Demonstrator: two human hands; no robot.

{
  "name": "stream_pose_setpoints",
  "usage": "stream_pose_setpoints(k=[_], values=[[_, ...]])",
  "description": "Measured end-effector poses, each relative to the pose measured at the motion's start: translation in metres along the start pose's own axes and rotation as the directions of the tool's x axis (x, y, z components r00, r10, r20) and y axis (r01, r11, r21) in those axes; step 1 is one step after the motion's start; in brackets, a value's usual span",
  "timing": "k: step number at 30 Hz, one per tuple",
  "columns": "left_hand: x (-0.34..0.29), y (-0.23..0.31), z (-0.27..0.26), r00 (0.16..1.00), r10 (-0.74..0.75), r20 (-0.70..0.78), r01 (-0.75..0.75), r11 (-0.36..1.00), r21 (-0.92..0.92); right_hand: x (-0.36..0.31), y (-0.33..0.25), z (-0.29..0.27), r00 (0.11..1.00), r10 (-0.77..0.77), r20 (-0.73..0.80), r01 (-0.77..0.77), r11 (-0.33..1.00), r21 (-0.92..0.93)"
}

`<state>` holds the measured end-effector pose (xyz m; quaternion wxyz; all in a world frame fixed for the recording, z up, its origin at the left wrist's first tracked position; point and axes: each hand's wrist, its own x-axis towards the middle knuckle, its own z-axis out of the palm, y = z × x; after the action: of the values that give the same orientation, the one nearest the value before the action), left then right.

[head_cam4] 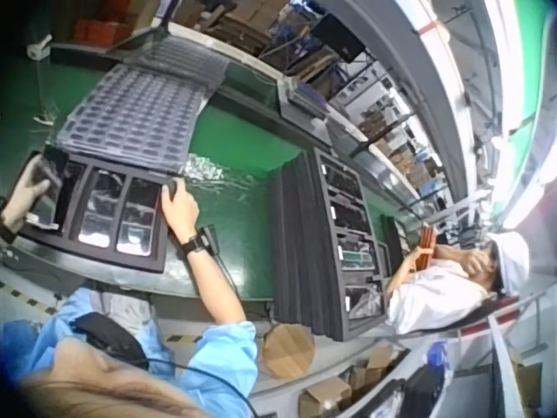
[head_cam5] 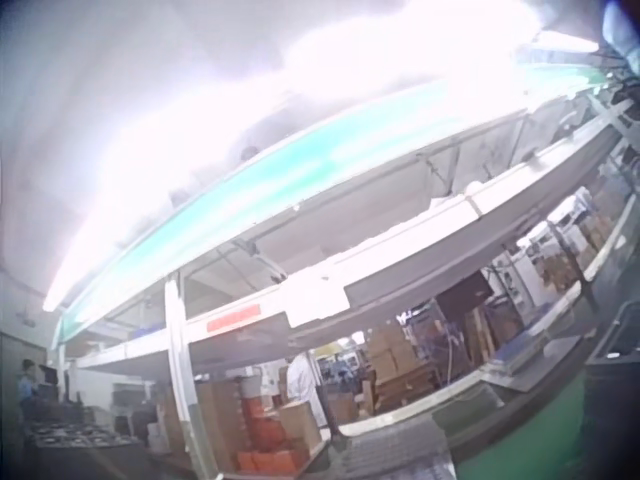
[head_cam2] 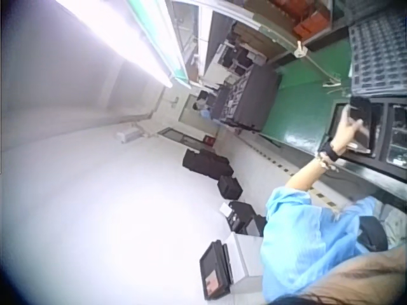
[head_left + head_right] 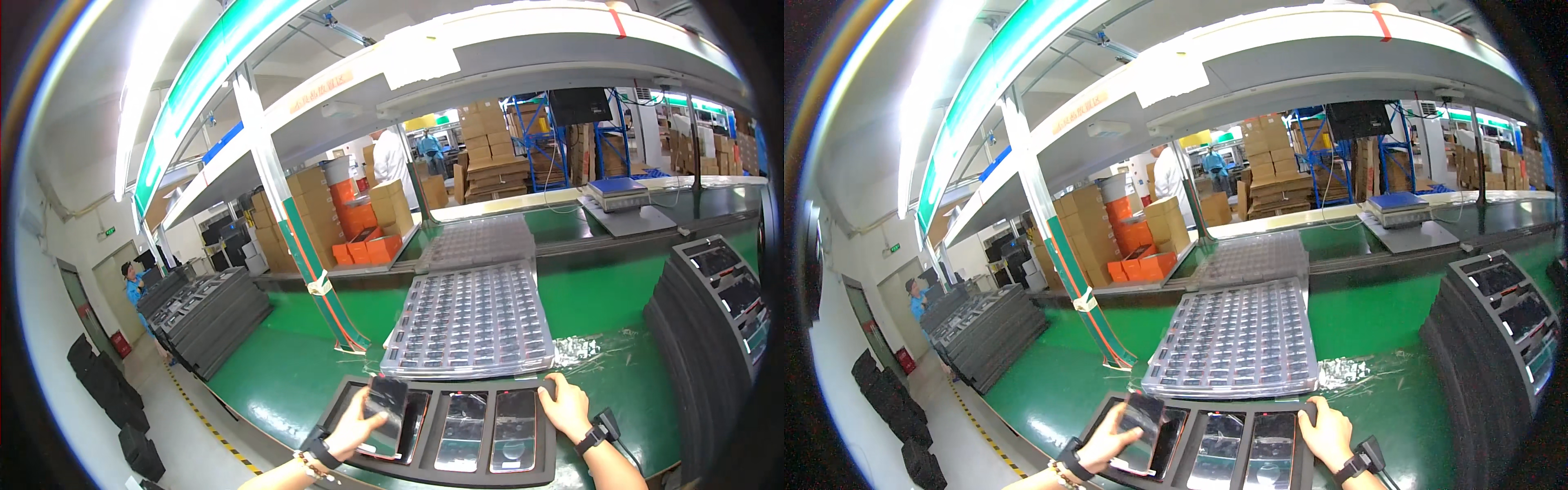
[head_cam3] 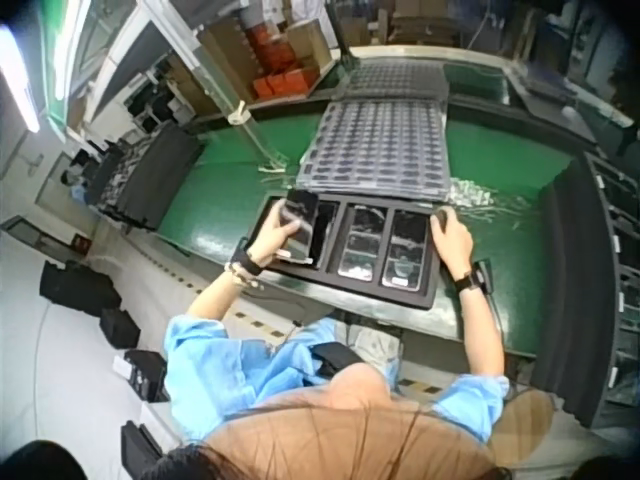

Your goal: Sorting small electronic components into trays in a manufacturing facility.

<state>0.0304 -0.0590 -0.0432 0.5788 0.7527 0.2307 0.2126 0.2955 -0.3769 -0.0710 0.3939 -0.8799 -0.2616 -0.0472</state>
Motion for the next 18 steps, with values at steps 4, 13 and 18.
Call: stream_pose_setpoints(k=[4,13,18], values=[[0.005,-0.021,0.019,0.996,-0.008,0.084,0.002,0.998,0.067,-0.004,0.001,-0.003,0.999,0.008,0.042,-0.007,1.000,-0.023],[0.010,-0.017,0.035,0.999,-0.034,-0.014,0.037,0.947,0.320,-0.007,0.008,0.006,1.000,-0.024,0.012,0.025,0.999,-0.036],[0.010,-0.004,0.041,0.970,-0.225,-0.097,0.232,0.971,0.063,-0.007,0.007,0.010,1.000,-0.028,-0.008,0.028,1.000,-0.012]])
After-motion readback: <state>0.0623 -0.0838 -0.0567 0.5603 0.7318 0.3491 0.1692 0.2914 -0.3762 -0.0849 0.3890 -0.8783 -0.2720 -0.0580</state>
